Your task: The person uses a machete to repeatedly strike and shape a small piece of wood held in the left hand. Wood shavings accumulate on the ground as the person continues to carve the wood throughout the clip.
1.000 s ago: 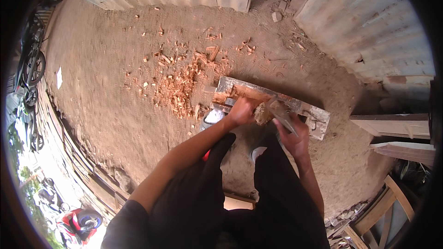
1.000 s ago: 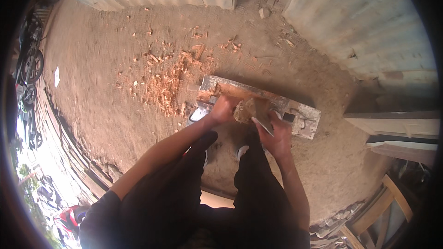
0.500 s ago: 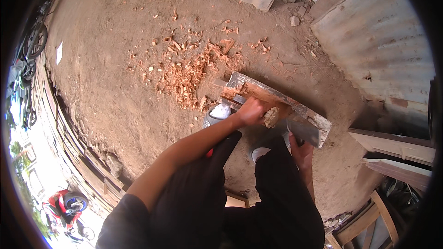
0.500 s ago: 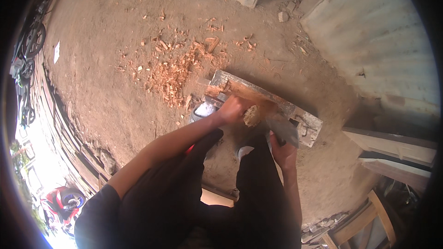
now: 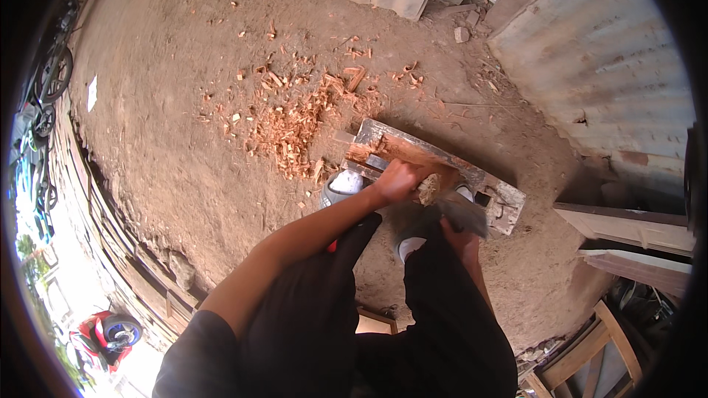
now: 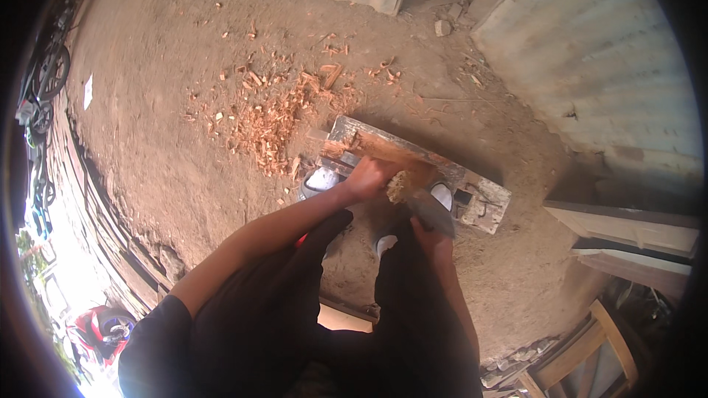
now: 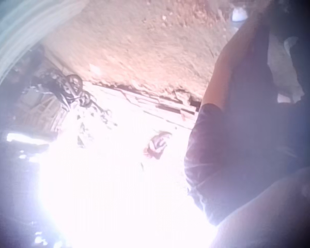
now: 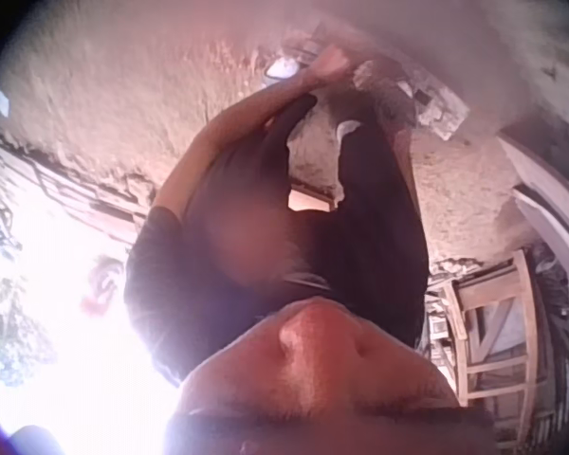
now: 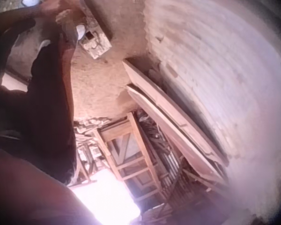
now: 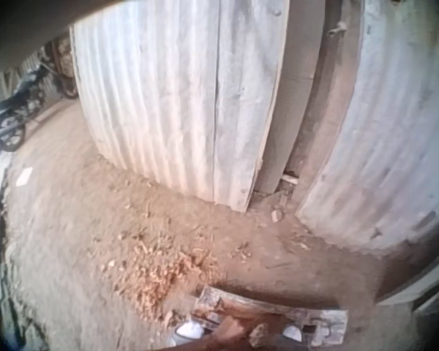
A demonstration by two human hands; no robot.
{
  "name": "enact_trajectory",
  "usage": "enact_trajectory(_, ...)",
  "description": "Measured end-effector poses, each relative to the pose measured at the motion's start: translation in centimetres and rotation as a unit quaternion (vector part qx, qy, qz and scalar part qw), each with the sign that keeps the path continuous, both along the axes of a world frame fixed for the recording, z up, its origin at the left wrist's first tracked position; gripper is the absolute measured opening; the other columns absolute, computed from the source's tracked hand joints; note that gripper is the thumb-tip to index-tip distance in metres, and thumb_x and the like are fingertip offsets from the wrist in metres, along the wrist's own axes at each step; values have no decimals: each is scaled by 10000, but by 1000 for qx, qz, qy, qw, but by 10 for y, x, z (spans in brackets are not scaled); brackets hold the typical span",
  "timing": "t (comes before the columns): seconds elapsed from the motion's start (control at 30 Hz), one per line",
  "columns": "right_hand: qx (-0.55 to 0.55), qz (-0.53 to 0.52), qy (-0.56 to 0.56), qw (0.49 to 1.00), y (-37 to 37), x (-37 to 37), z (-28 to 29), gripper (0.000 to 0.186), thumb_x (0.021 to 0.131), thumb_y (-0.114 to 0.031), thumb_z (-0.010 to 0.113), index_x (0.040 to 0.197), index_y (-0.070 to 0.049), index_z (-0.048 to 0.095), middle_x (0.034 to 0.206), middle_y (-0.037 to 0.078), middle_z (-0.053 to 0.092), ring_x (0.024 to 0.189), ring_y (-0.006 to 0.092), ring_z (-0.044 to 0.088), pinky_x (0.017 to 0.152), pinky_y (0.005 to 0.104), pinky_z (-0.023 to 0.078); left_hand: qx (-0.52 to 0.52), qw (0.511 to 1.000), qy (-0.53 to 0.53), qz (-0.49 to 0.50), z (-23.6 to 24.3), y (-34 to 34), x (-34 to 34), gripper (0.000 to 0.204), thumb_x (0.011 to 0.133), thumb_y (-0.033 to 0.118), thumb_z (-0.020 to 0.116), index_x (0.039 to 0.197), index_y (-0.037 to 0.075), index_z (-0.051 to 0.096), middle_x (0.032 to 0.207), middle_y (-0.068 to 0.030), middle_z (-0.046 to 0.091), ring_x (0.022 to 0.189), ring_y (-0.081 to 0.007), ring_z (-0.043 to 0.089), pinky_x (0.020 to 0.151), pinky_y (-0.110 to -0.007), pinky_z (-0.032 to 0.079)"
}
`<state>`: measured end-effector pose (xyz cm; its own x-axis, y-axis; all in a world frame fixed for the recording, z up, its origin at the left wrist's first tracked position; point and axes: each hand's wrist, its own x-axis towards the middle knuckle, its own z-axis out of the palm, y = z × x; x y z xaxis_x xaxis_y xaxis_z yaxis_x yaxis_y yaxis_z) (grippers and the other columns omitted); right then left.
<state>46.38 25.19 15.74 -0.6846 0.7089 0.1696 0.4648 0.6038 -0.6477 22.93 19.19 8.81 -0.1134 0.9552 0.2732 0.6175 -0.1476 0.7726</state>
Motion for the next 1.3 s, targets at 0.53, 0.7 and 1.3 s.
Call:
enact_trajectory(0.53,-275,-160,-15,948,7,-20,43,326,866,-217,784,1116,-16,724,1071,189,741,937,322,730,853,411,565,-32,999,15,22,-6,-6,-1,429,737,192,783,1141,84,690,787,-134,710,748,-332,714,662,-448,549)
enact_trajectory(0.7,-125,-82,-128,980,-3,4,-2,292,931,-169,718,1170,-3,691,1105,193,727,983,340,715,847,413,559,-72,997,18,7,1,4,6,483,690,127,758,1166,90,691,796,-126,716,742,-328,715,652,-451,549)
enact_trajectory(1.3,-273,-243,7,931,13,-1,-1,292,889,-164,737,1113,16,687,976,182,723,864,318,715,788,423,552,-94,994,-4,63,-5,19,6,400,697,124,727,1091,73,687,855,-157,734,788,-354,714,680,-460,557)
